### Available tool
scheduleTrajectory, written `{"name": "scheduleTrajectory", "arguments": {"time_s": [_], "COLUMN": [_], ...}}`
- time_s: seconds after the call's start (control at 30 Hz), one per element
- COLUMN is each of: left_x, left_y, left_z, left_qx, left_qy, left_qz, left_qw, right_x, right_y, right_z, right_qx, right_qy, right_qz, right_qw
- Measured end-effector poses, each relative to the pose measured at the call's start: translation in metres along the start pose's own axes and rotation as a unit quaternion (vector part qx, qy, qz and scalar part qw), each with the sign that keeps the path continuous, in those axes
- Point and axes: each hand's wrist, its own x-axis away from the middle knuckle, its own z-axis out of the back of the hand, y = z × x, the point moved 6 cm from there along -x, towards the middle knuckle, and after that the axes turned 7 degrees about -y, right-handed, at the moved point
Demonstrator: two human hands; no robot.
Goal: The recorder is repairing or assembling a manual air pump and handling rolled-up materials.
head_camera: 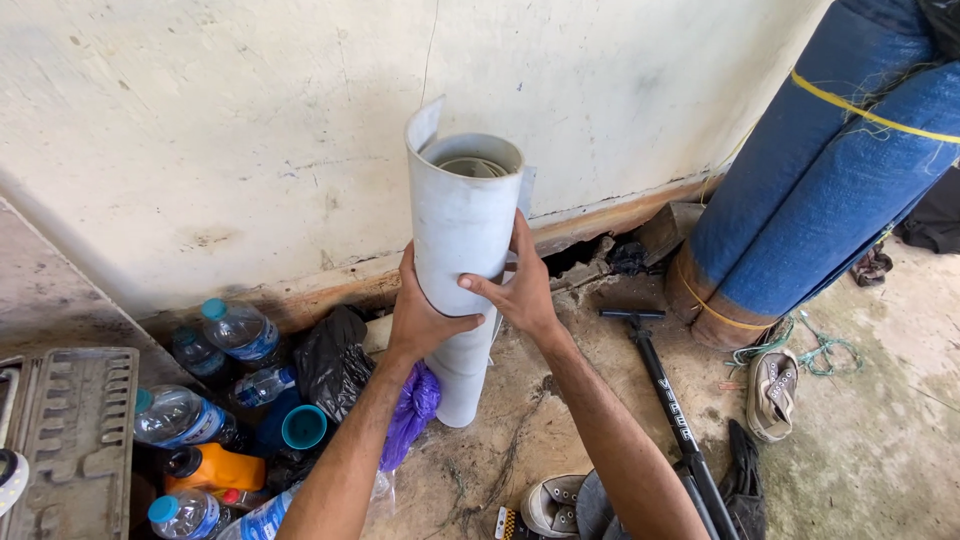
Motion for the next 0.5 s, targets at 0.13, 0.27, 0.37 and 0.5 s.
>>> {"name": "scheduleTrajectory", "arguments": {"time_s": [0.13, 0.27, 0.37, 0.5], "left_x": [0.001, 0.001, 0.001, 0.001], "left_y": [-0.016, -0.045, -0.067, -0.071], "left_z": [0.008, 0.017, 0.032, 0.058], "left_qx": [0.002, 0.066, 0.176, 0.307], "left_qy": [0.017, 0.063, 0.107, 0.147], "left_qz": [0.013, 0.042, 0.036, 0.003], "left_qw": [1.000, 0.995, 0.978, 0.940], "right_x": [0.012, 0.022, 0.033, 0.055], "right_y": [0.029, 0.081, 0.117, 0.128], "right_z": [0.001, 0.004, -0.001, -0.014], "right_qx": [0.050, 0.119, 0.110, 0.077], "right_qy": [0.039, 0.044, -0.067, -0.268], "right_qz": [-0.020, -0.103, -0.136, -0.189], "right_qw": [0.998, 0.987, 0.982, 0.942]}}
